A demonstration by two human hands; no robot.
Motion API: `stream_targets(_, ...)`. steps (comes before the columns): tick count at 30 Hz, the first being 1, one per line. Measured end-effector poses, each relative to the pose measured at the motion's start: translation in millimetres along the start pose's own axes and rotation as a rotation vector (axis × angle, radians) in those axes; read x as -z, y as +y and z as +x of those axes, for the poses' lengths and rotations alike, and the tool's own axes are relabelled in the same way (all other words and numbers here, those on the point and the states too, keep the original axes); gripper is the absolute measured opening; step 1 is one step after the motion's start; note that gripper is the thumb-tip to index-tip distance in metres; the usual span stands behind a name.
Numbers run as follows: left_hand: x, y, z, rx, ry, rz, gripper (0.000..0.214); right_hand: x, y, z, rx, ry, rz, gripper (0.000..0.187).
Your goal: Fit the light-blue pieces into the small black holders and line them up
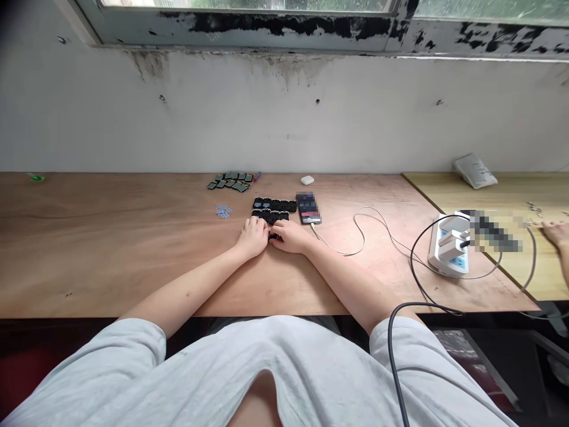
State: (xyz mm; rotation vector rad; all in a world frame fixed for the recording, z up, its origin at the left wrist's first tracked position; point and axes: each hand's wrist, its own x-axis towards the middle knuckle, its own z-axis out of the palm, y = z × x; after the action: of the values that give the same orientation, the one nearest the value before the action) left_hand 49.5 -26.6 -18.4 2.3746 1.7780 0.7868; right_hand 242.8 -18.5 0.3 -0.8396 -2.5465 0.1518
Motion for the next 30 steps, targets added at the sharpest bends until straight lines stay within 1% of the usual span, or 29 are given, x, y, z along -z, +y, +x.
stream_targets(2, 0.6, -1.2, -0.5, -0.019, 0.009, -0.014, 0.008, -0.1, 0.2, -0.2, 0.002, -0.003, -0.003, 0.009)
stream_targets(4, 3.0, -5.3, 0.2, -0.076, 0.007, -0.041, 0.011, 0.5, 0.2, -0.4, 0.003, -0.006, 0.0, 0.008)
stream_targets(6, 7.5, -12.0, 1.9, -0.181, -0.013, -0.07, 0.016, 1.3, 0.3, -0.5, 0.002, -0.008, 0.016, 0.008)
stream_targets(9, 16.9, -26.6, 5.3, -0.362, -0.078, -0.141, 0.024, 1.7, 1.2, -0.5, -0.003, -0.006, 0.045, 0.01)
stream_targets(11, 23.2, -37.5, 7.5, -0.462, -0.128, -0.194, 0.024, 1.8, 1.8, -0.7, -0.012, -0.006, 0.058, 0.012)
stream_targets(13, 27.8, -46.5, 8.8, -0.531, -0.158, -0.222, 0.023, 2.1, 1.9, -0.9, -0.021, -0.007, 0.074, 0.013)
stream_targets(15, 30.2, -51.1, 9.1, -0.56, -0.156, -0.236, 0.025, 2.7, 1.8, -1.0, -0.031, -0.005, 0.093, 0.012)
stream_targets(17, 31.3, -50.6, 8.3, -0.567, -0.149, -0.23, 0.025, 3.0, 1.7, -1.0, -0.048, -0.002, 0.108, 0.013)
stream_targets(22, 32.6, -37.5, 3.6, -0.587, -0.157, -0.134, 0.026, 1.1, 3.4, -1.0, -0.107, 0.006, 0.139, 0.019)
stream_targets(25, 32.9, -31.3, 1.2, -0.605, -0.153, -0.129, 0.029, -0.6, 5.1, -0.9, -0.104, 0.006, 0.15, 0.023)
stream_targets(30, 32.8, -26.9, -1.2, -0.614, -0.168, -0.12, 0.033, 0.3, 5.0, -0.4, -0.113, 0.017, 0.158, 0.021)
